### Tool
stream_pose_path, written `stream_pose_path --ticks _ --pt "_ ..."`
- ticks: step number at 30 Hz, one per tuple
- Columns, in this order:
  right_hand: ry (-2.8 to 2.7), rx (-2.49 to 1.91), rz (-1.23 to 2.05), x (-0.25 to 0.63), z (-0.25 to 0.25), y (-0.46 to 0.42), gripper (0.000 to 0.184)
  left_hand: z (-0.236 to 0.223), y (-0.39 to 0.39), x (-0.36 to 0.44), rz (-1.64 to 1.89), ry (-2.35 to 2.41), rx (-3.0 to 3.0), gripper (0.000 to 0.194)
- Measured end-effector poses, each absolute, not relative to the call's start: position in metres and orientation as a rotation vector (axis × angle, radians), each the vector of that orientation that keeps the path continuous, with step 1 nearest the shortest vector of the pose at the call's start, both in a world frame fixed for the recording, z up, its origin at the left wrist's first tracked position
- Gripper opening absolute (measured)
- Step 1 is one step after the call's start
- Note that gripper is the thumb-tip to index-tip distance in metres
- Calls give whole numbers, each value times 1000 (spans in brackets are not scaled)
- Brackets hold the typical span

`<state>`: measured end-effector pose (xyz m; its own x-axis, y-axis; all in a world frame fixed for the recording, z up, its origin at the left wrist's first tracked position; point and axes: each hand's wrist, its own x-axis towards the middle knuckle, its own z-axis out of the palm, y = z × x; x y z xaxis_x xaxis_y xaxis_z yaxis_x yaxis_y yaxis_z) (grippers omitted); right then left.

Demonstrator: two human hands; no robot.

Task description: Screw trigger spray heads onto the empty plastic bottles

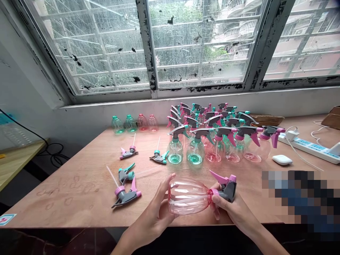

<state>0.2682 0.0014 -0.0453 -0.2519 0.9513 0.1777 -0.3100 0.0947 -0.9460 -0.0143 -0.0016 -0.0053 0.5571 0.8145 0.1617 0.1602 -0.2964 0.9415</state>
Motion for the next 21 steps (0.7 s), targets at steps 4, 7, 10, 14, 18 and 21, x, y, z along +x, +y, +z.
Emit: stream_pose_path --ticks 4,7,10,14,18,21 --pt "-1290 -760 1408 269 -46 0 32 -5 -1 -15 802 775 1716 98" --pt "-1292 -731 1396 270 -48 -2 29 -5 -1 -17 831 729 1647 92" --pt "-1303 -710 1385 272 -51 -3 30 -6 -1 -17 816 751 1583 90" --pt "-1299 -739 1376 272 -50 -1 29 -8 -1 -17 800 842 1622 92" --pt "-1265 -743 1377 270 -48 2 36 -10 -1 -13 852 829 1682 79" --pt "-1231 -720 1376 269 -47 1 29 -8 -2 -12 860 802 1650 93"
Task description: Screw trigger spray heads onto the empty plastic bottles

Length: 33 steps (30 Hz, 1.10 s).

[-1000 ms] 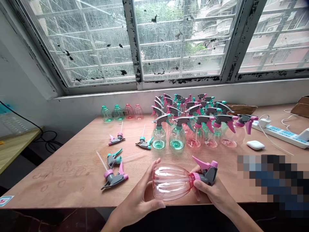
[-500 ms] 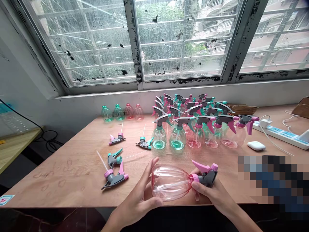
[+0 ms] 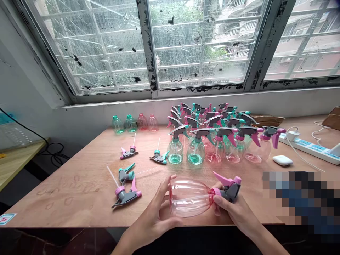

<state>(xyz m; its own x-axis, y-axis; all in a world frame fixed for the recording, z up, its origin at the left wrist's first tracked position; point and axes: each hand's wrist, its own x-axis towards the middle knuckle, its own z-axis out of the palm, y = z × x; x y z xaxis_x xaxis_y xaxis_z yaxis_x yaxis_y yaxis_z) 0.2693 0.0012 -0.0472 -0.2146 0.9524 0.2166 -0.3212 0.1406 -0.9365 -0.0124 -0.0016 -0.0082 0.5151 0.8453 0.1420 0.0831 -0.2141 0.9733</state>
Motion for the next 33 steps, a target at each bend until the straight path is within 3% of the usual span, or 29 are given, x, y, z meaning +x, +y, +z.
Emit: stream_pose_path --ticks 3,9,24,29,33 --pt "-1255 -725 1350 270 -47 -1 24 -8 -1 -15 857 795 1571 102" --pt "-1315 -786 1384 271 -44 -1 23 -10 2 -16 824 804 1501 90" --pt "-1084 -819 1557 263 -38 -12 42 -16 -2 -10 947 937 2044 81" --pt "-1062 -869 1388 264 -31 -6 41 -20 -1 -6 922 1021 2029 99" --pt "-1189 -786 1078 260 2 18 37 -15 -1 0 831 1092 2108 88"
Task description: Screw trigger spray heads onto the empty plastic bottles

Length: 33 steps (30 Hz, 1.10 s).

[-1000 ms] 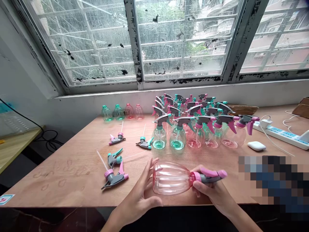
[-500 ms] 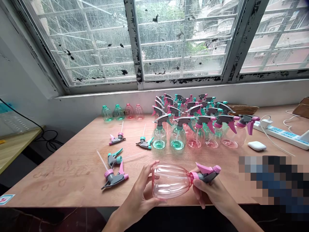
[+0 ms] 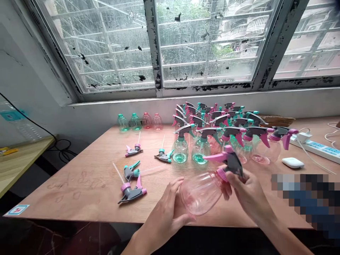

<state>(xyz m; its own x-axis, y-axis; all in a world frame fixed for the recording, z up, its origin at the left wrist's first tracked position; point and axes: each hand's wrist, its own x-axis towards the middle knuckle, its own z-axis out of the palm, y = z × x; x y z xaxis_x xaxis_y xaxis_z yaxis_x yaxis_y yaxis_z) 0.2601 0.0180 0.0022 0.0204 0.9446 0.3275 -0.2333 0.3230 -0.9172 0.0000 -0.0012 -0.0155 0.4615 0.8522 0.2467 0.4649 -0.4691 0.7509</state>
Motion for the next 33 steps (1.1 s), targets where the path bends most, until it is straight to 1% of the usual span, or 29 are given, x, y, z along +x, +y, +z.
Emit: stream_pose_path --ticks 1,4,6,10,13,15,16,19,20,23,24,26,30,33 --pt "-1248 -798 1042 257 12 25 34 -14 -1 1 819 1106 2129 83" --pt "-1454 -816 903 242 38 45 37 -13 2 2 837 1185 2123 72" --pt "-1609 -859 765 230 47 58 41 -14 3 1 876 1246 2089 69" --pt "-1826 -915 387 210 52 84 53 -12 -1 -7 927 1274 2003 62" --pt "-1876 -933 303 199 49 99 60 5 -7 -21 930 1257 1982 44" --pt "-1879 -944 279 194 47 106 63 25 -5 -37 961 1348 2059 33" --pt "-1877 -949 264 192 47 109 64 37 1 -47 1007 1414 2093 31" --pt "-1868 -952 228 190 45 115 65 73 40 -84 1165 1620 2208 33" --pt "-1868 -947 221 190 45 116 65 83 60 -97 1110 1796 2242 35" --pt "-1887 -927 222 193 44 118 63 103 133 -133 983 2046 2212 46" --pt "-1896 -922 226 194 44 117 62 106 157 -143 932 2122 2198 45" --pt "-1913 -915 229 196 42 116 60 109 200 -160 859 2273 2176 38" --pt "-1928 -915 237 199 37 113 58 106 256 -176 761 2484 2176 35" --pt "-1922 -936 220 202 34 109 67 103 285 -173 712 2523 2253 35"
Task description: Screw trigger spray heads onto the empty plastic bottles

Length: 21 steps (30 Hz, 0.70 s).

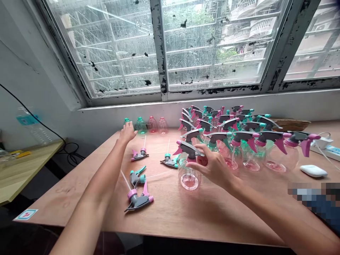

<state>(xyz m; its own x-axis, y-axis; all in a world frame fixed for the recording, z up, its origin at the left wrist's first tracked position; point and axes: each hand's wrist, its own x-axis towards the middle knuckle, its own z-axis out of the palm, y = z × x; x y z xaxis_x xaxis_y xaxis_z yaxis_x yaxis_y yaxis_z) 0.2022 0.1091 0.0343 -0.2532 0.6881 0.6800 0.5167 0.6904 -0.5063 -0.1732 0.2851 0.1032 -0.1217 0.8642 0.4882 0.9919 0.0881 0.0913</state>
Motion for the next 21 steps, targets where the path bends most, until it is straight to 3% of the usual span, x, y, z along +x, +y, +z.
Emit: stream_pose_path --ticks 4,16,21 --pt "-1881 -947 61 211 34 101 73 107 322 -159 -531 -1971 -1874 35" --pt "-1802 -684 -133 223 41 62 55 100 372 -143 -544 -2035 -1721 34" --pt "-1932 -323 -336 186 41 40 24 102 363 -158 -581 -2074 -1698 35"
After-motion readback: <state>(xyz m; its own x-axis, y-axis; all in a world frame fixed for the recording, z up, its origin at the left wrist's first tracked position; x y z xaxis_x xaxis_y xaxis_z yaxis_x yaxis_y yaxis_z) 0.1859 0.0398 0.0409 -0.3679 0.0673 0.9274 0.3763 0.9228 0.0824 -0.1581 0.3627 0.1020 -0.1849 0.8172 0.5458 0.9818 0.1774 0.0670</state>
